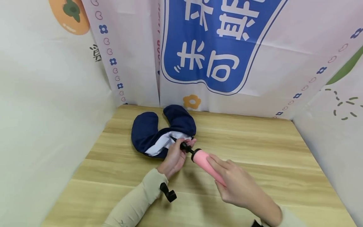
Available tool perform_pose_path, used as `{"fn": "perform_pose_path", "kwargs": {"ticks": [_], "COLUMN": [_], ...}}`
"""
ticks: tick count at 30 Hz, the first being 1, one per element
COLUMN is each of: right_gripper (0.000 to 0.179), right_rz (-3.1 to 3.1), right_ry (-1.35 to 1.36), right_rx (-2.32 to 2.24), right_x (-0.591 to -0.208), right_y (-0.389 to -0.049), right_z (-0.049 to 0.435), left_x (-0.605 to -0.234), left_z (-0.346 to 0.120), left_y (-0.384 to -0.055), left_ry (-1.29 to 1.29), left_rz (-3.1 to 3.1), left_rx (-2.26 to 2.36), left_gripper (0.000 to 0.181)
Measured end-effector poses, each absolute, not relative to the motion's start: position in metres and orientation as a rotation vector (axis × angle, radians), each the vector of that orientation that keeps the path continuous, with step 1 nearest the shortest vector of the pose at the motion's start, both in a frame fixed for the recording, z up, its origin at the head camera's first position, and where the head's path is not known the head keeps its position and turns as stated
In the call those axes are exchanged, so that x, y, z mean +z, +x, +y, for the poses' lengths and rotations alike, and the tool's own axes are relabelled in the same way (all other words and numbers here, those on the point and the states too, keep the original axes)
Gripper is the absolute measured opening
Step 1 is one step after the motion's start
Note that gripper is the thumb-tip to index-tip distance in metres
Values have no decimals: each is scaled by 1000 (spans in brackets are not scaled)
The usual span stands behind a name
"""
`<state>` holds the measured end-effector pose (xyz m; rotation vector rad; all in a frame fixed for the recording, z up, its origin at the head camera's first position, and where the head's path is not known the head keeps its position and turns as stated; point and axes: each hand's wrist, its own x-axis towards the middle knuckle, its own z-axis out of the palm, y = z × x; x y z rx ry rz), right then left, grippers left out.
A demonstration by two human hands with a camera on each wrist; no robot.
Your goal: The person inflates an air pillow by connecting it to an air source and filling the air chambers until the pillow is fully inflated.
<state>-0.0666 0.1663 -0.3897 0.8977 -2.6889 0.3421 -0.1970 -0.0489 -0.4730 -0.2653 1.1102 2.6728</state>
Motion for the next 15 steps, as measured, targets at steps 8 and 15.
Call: {"fn": "perform_pose_path", "kwargs": {"ticks": [8,15], "right_gripper": [68,79], "right_rz": [-2692,-2703], "right_ry": [928,921], "right_rx": [397,416], "right_x": [-410,-382], "right_y": [-84,-50], "right_z": [151,193], "left_x": [-477,-471], "left_z": [-52,-56], "left_y": [-205,-218], "left_ry": [-244,-270], "left_rz": [1267,1173], "left_rx": [2647,2720], "left_gripper": [28,20]}}
